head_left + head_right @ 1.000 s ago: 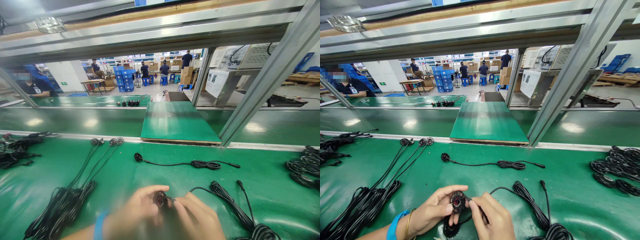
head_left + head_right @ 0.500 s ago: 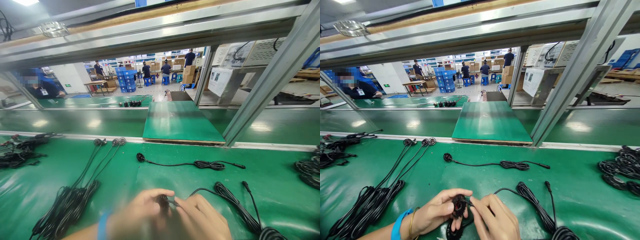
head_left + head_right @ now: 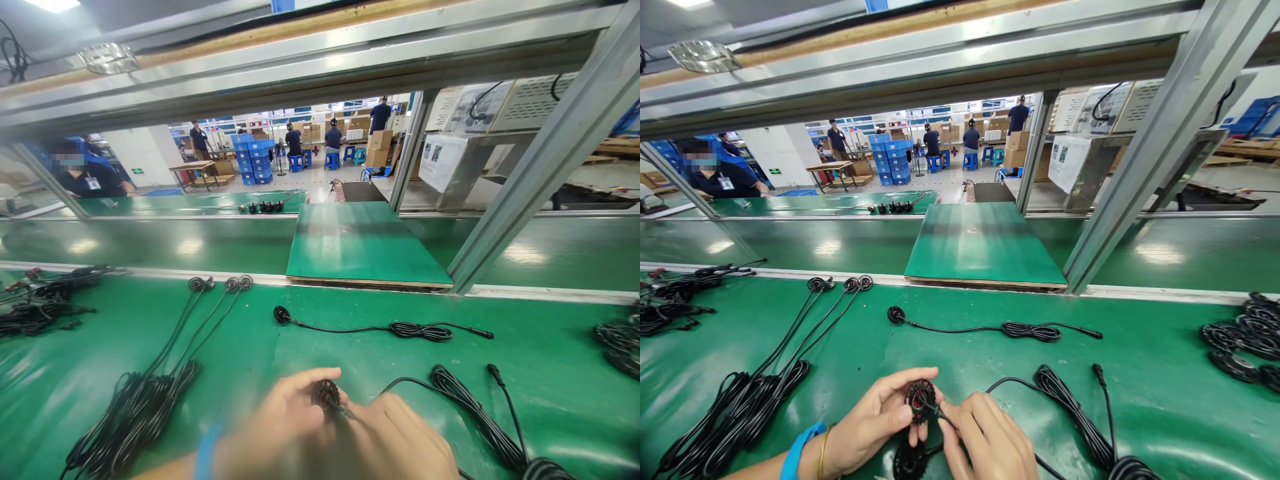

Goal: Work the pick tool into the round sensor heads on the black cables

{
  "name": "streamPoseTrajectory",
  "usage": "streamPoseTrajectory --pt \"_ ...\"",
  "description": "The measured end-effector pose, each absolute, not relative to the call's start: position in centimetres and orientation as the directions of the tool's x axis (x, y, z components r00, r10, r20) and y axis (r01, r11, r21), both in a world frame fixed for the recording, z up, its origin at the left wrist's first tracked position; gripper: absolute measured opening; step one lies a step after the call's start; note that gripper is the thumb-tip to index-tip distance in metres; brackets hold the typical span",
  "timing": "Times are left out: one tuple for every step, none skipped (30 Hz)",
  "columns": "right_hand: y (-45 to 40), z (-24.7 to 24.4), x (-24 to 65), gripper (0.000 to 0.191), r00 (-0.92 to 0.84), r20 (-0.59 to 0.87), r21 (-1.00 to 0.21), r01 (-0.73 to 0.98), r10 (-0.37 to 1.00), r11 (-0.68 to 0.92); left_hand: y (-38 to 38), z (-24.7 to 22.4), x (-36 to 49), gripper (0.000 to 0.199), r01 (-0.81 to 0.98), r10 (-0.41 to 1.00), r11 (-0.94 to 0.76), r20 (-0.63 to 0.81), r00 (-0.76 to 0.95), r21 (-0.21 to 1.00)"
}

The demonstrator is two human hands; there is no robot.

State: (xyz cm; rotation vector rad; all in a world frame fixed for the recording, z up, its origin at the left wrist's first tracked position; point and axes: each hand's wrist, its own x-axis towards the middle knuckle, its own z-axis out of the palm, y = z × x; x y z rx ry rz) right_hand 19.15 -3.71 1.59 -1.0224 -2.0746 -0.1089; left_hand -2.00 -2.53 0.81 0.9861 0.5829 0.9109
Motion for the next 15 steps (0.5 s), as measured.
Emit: streamPoseTrajectory --pt "-3.7 1.3 19.1 0.021 -0.35 0.681 -0.282 0.686 0.643 0.671 -2.5 0.9 -2.0 0.051 -0.382 0.866 0.242 -0.021 0.499 0.892" --pt "-3.6 1.0 19.1 0.021 -0.352 0.667 -0.314 0.667 0.656 0.676 -2.5 0.9 -1.9 0.051 -0.387 0.874 0.237 -0.022 0.486 0.891" --pt "-3.6 0.8 19.1 0.021 -0.357 0.652 -0.347 0.644 0.669 0.682 -2.5 1.1 -1.9 0.052 -0.392 0.88 0.237 -0.025 0.475 0.889" --pt "-3.5 0.6 19.1 0.021 -0.362 0.637 -0.38 0.62 0.681 0.686 -2.4 1.2 -1.8 0.053 -0.394 0.884 0.238 -0.03 0.466 0.888" --pt "-3.5 0.5 19.1 0.022 -0.365 0.621 -0.414 0.598 0.693 0.686 -2.4 1.3 -1.7 0.053 -0.393 0.888 0.238 -0.035 0.459 0.888" --pt "-3.5 0.5 19.1 0.022 -0.361 0.608 -0.449 0.579 0.708 0.681 -2.4 1.4 -1.7 0.053 -0.39 0.888 0.239 -0.038 0.458 0.889" --pt "-3.6 0.7 19.1 0.024 -0.348 0.597 -0.485 0.562 0.723 0.67 -2.4 1.5 -1.7 0.053 -0.39 0.887 0.241 -0.038 0.461 0.889" --pt "-3.6 0.9 19.0 0.025 -0.326 0.592 -0.518 0.546 0.737 0.658 -2.3 1.4 -1.6 0.053 -0.392 0.884 0.245 -0.038 0.467 0.887" --pt "-3.6 1.2 19.0 0.027 -0.301 0.593 -0.545 0.533 0.747 0.647 -2.4 1.3 -1.6 0.053 -0.396 0.88 0.248 -0.035 0.474 0.884" --pt "-3.6 1.5 19.0 0.029 -0.275 0.601 -0.56 0.526 0.751 0.641 -2.4 1.2 -1.6 0.054 -0.399 0.877 0.251 -0.032 0.479 0.882" --pt "-3.6 1.8 19.0 0.029 -0.253 0.612 -0.561 0.528 0.749 0.637 -2.4 1.1 -1.6 0.054 -0.402 0.875 0.253 -0.031 0.483 0.88" --pt "-3.7 2.1 19.0 0.028 -0.239 0.627 -0.549 0.54 0.741 0.638 -2.4 0.9 -1.7 0.054 -0.402 0.873 0.257 -0.032 0.487 0.879" --pt "-3.7 2.3 19.1 0.026 -0.237 0.641 -0.524 0.56 0.73 0.642 -2.4 0.8 -1.7 0.054 -0.401 0.871 0.26 -0.034 0.49 0.878" --pt "-3.8 2.5 19.2 0.025 -0.244 0.654 -0.49 0.585 0.716 0.647 -2.4 0.7 -1.7 0.054 -0.398 0.869 0.265 -0.039 0.493 0.878" --pt "-3.8 2.6 19.3 0.024 -0.258 0.665 -0.448 0.613 0.701 0.65 -2.4 0.6 -1.7 0.054 -0.395 0.868 0.27 -0.044 0.494 0.878"
